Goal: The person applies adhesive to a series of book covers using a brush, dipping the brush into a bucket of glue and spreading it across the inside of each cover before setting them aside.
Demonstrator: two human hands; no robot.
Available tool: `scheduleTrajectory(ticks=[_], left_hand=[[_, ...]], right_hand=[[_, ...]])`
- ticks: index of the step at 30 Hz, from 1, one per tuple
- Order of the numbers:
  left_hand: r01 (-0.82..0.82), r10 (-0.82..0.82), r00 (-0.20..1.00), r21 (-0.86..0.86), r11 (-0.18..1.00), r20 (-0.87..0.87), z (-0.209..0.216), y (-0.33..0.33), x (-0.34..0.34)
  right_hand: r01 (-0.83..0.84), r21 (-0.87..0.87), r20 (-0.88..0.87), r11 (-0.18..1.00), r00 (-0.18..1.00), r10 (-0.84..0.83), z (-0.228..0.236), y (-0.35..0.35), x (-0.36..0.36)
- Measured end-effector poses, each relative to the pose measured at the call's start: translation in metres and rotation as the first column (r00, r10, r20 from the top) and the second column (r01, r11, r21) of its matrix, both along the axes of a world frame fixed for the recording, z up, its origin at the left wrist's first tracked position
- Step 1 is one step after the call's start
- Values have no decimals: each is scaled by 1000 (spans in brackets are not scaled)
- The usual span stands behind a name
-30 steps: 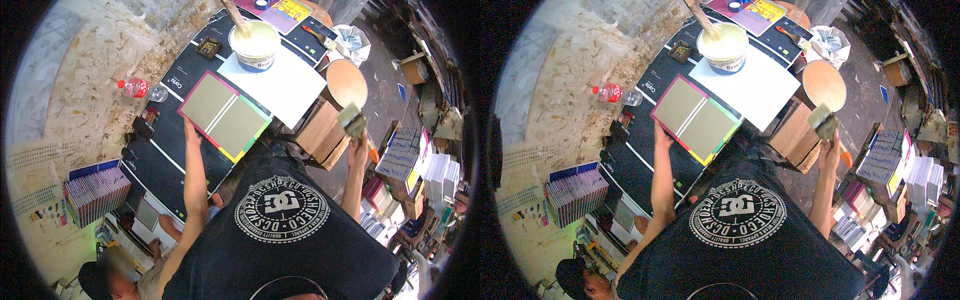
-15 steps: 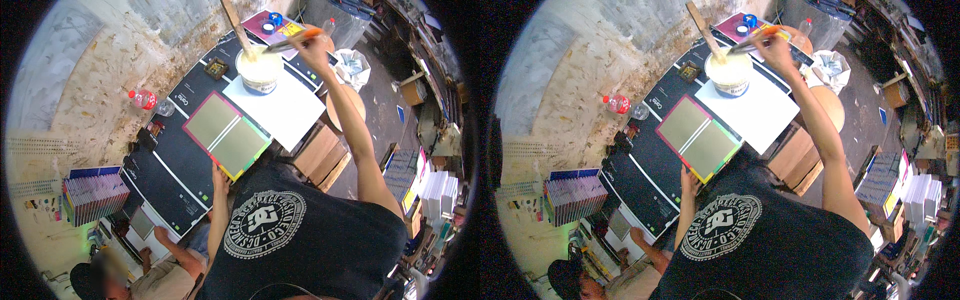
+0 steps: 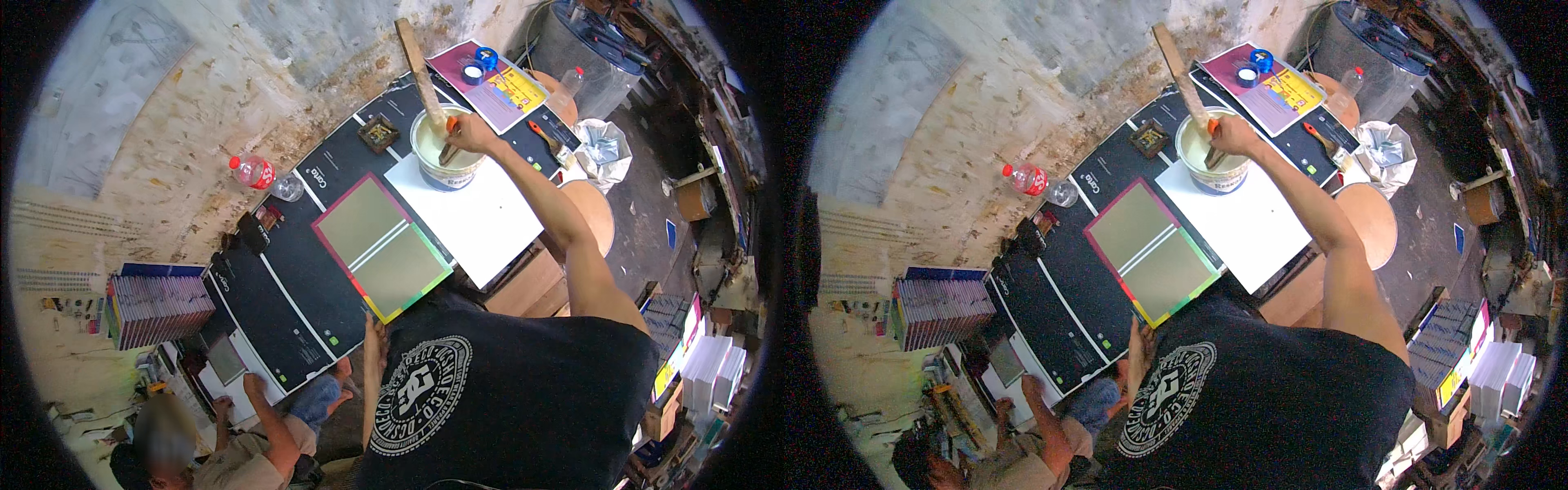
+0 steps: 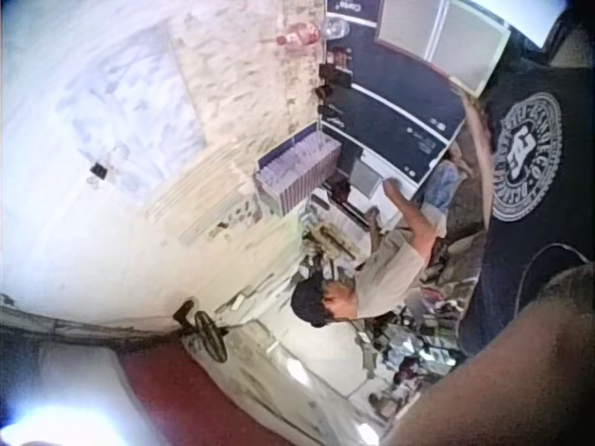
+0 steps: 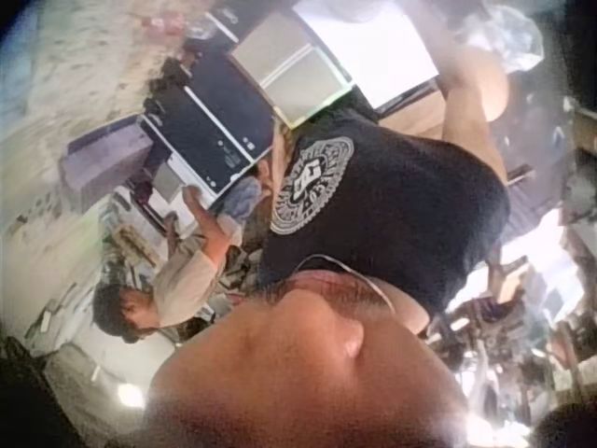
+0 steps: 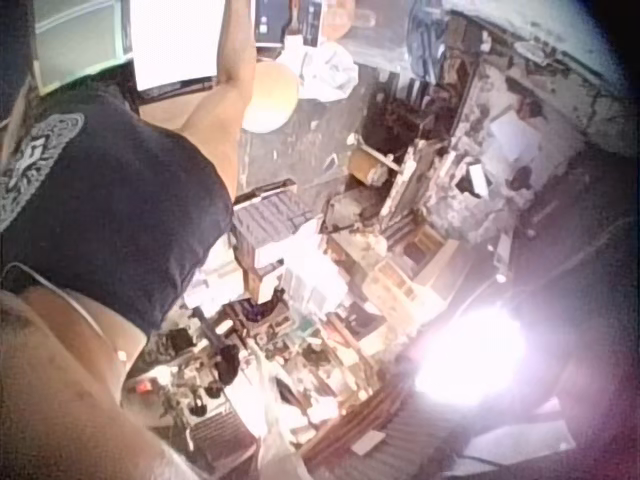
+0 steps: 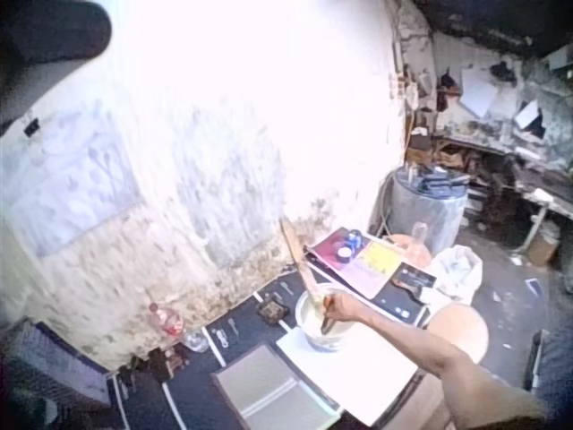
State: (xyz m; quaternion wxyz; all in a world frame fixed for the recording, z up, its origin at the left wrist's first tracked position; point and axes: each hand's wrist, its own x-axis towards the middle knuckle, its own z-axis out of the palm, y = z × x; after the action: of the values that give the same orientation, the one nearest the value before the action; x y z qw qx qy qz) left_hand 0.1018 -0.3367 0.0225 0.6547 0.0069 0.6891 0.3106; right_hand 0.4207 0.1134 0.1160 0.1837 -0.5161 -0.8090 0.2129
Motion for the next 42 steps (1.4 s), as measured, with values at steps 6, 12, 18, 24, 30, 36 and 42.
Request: scheduleTrajectory(ticks=[6, 12, 18, 24, 30, 36, 42], left_hand=[[-129, 130, 991, 77, 989, -4, 29, -28, -7], [-220, 241, 957, 135, 966, -164, 34, -56, -19], [-369, 394, 882, 143, 918, -259, 20, -76, -31], [349, 44, 571, 291, 890, -820, 15, -32, -25], [778, -248, 78, -97, 621, -966, 49, 49, -8], [845, -550, -169, -408, 347, -818, 26, 61, -11], [849, -497, -87, -326, 416, -863, 18, 59, -17]], right_hand=[[157, 120, -107, 980, 984, -145, 84, 19, 0], [-159, -134, -76, 978, 986, 150, 61, 45, -3], [-296, -308, 198, 904, 910, 365, 70, 73, -7], [-251, -177, 333, 952, 895, 298, 157, 38, -47], [-379, 76, 464, 922, 832, 303, 136, -63, -149], [-223, 205, -365, 953, 886, 286, -15, -114, -250], [212, -283, -95, 935, 964, -247, -102, -105, -196]])
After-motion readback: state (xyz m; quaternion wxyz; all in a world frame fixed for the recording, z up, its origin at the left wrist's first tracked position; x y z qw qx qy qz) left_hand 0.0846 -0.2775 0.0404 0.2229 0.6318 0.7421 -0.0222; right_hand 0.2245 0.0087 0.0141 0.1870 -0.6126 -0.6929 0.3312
